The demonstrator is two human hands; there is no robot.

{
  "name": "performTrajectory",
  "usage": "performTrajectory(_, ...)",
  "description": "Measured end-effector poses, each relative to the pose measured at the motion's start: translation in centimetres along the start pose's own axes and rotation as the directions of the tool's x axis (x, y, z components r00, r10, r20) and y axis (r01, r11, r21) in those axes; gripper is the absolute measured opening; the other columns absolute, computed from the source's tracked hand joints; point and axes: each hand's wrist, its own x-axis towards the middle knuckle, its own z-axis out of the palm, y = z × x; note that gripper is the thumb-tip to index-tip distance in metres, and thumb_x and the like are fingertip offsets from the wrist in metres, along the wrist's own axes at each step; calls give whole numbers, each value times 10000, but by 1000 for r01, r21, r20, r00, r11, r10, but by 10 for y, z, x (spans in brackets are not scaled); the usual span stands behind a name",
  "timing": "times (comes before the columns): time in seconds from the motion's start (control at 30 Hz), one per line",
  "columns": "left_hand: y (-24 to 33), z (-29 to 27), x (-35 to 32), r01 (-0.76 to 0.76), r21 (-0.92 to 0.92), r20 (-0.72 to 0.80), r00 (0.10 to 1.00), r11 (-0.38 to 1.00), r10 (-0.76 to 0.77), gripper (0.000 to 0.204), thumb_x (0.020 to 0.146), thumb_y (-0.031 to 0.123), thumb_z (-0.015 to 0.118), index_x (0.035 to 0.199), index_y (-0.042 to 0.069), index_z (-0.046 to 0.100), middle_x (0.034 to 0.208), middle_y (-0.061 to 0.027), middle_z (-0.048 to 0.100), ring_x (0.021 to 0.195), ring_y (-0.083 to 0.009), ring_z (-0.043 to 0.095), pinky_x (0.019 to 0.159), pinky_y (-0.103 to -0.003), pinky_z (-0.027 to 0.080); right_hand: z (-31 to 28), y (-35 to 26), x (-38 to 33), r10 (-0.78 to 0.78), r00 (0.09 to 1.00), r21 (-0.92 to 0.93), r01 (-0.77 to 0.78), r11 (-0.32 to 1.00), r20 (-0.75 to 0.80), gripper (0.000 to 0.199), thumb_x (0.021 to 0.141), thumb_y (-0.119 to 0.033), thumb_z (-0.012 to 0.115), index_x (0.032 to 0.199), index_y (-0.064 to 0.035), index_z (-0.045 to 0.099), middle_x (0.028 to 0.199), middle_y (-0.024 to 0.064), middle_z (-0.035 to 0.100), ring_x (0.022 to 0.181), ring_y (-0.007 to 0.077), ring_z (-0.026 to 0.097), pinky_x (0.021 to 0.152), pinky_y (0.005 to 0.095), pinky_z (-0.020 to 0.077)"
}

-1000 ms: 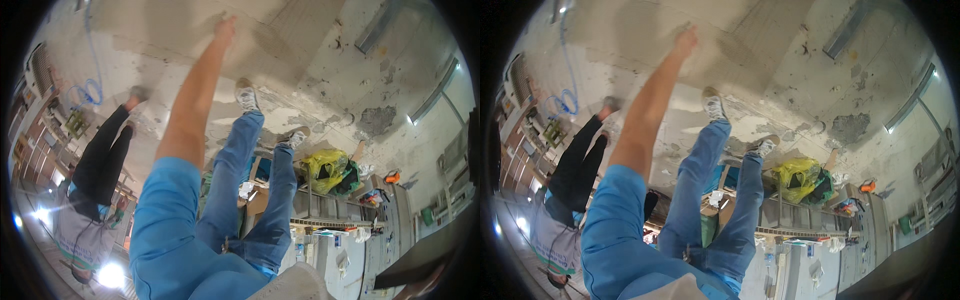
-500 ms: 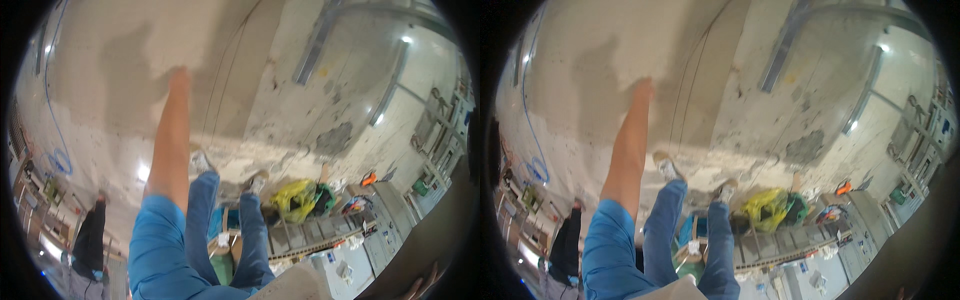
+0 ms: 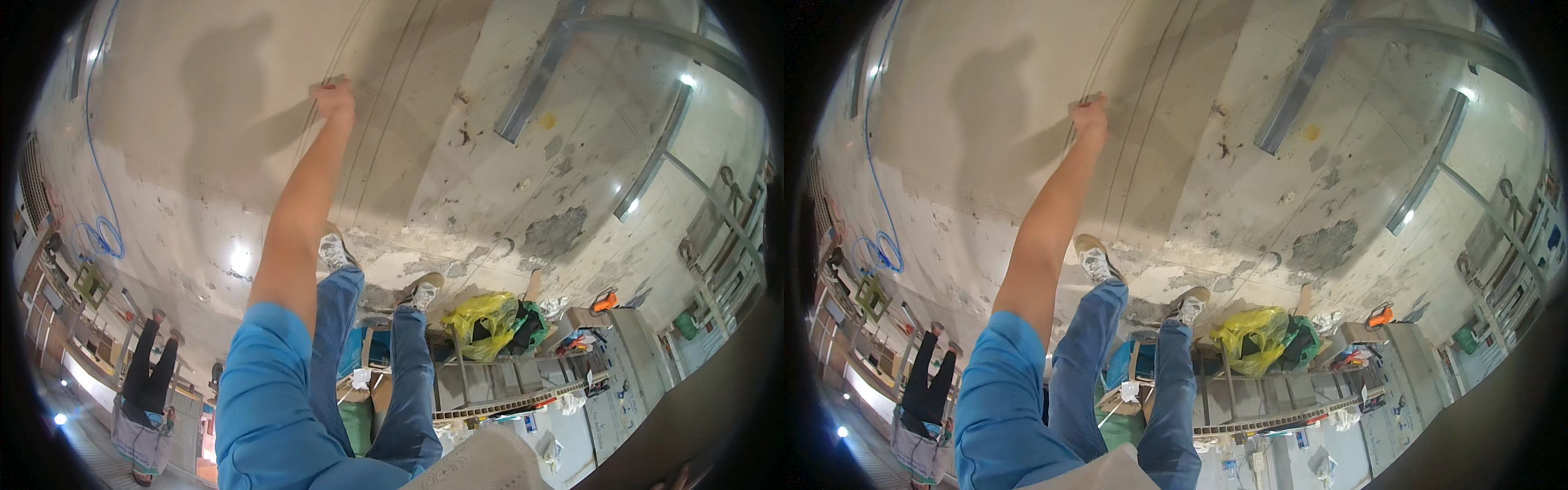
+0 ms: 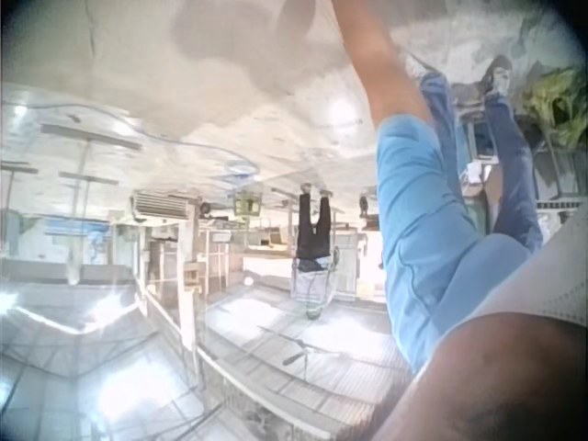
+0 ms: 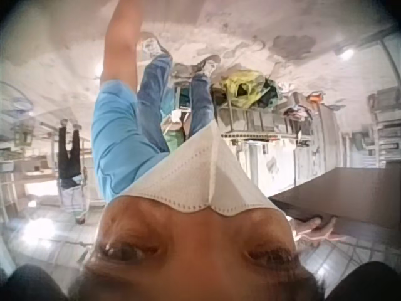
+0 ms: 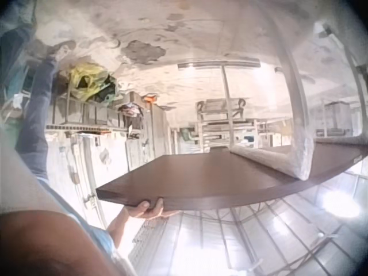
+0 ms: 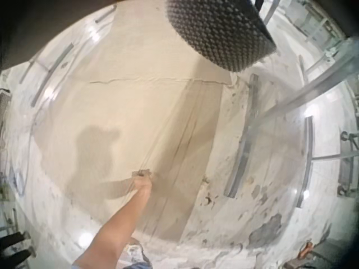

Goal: The person aligns two large cardboard sheets on a workbench and secures them together using a handheld tape dispenser. The person smooths the tape and edges to ensure the sheets are joined.

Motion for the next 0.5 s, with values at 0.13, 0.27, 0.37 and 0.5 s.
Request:
performTrajectory(0.13, -23, 17, 4, -136, 187, 403, 914, 973, 50, 443, 932, 299, 713, 1242, 6, 595, 1213, -170, 648, 1105, -306, 623, 960, -440, 500, -22, 10, -13, 256, 956, 104, -272, 957, 145, 528, 1027, -386, 540, 1459, -145, 354, 1395, 289, 462, 1341, 531, 397, 1045, 777, 326)
performTrajectory(0.27, -95, 24, -55, -194, 180, 597, 801, 964, 49, 426, 949, 348, 676, 1239, 40, 625, 1125, -121, 690, 1041, -273, 655, 899, -448, 524, -34, 15, -34, 460, 860, 420, -509, 751, 220, 393, 1005, -233, 439, 1260, 29, 581, 1573, 344, 264, 1459, 519, 261, 1179, 620, 208)
performTrajectory(0.37, -145, 16, -142, -348, 415, 613, 790, 841, 25, 366, 931, 356, 667, 1150, 63, 649, 1112, -160, 692, 1063, -323, 649, 892, -459, 518, -25, 16, -49, 496, 848, 533, -510, 675, 184, 337, 918, -166, 514, 1174, 19, 632, 1590, 339, 244, 1478, 510, 246, 1197, 581, 177)
performTrajectory(0.5, -161, -19, -260, -649, 496, 840, 528, 576, -129, 483, 1004, 434, 500, 1019, 2, 714, 1148, -197, 679, 1096, -358, 631, 938, -486, 485, -19, 16, -49, 513, 838, 560, -519, 646, 184, 407, 723, -109, 597, 1095, 17, 707, 1568, 335, 298, 1461, 525, 266, 1202, 574, 195)
